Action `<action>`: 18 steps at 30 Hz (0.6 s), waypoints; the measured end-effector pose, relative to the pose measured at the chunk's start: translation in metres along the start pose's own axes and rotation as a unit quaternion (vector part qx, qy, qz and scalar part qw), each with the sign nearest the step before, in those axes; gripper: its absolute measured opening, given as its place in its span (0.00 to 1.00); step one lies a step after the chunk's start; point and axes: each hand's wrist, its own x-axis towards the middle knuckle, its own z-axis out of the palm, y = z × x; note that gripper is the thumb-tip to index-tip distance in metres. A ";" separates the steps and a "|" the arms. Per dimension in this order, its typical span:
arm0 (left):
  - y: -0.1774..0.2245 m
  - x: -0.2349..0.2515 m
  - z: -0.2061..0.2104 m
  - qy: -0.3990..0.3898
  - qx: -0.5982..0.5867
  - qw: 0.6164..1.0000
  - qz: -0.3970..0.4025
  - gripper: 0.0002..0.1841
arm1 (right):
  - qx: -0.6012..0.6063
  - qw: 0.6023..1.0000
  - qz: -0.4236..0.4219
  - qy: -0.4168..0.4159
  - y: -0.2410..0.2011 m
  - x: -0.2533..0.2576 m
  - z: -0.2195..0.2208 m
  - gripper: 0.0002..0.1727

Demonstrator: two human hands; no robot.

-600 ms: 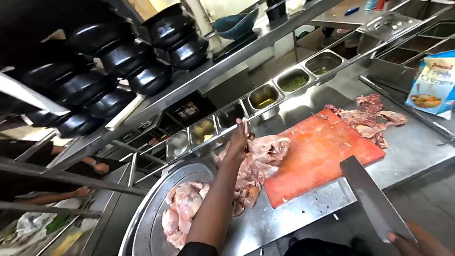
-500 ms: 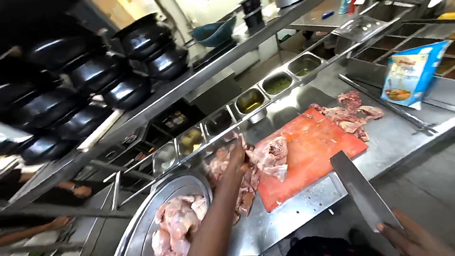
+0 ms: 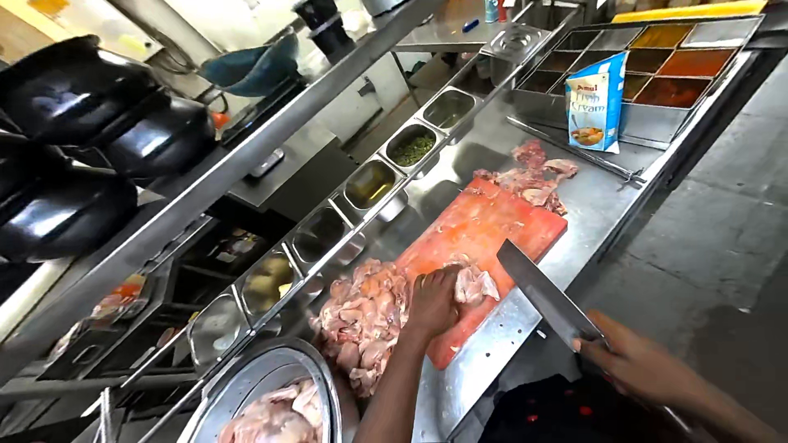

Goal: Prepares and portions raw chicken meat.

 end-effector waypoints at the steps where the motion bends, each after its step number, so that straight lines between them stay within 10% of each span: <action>1: 0.003 0.004 0.003 -0.012 0.036 0.999 0.007 0.41 | -0.005 1.000 -0.004 -0.004 -0.002 0.000 0.000 0.25; 13: 0.005 0.000 0.003 0.072 0.037 0.982 -0.173 0.35 | -0.010 1.000 -0.003 -0.006 -0.007 0.005 0.002 0.25; 18: 0.011 0.007 0.007 0.119 0.099 0.981 -0.120 0.30 | -0.127 0.992 -0.020 0.019 -0.032 0.020 -0.002 0.26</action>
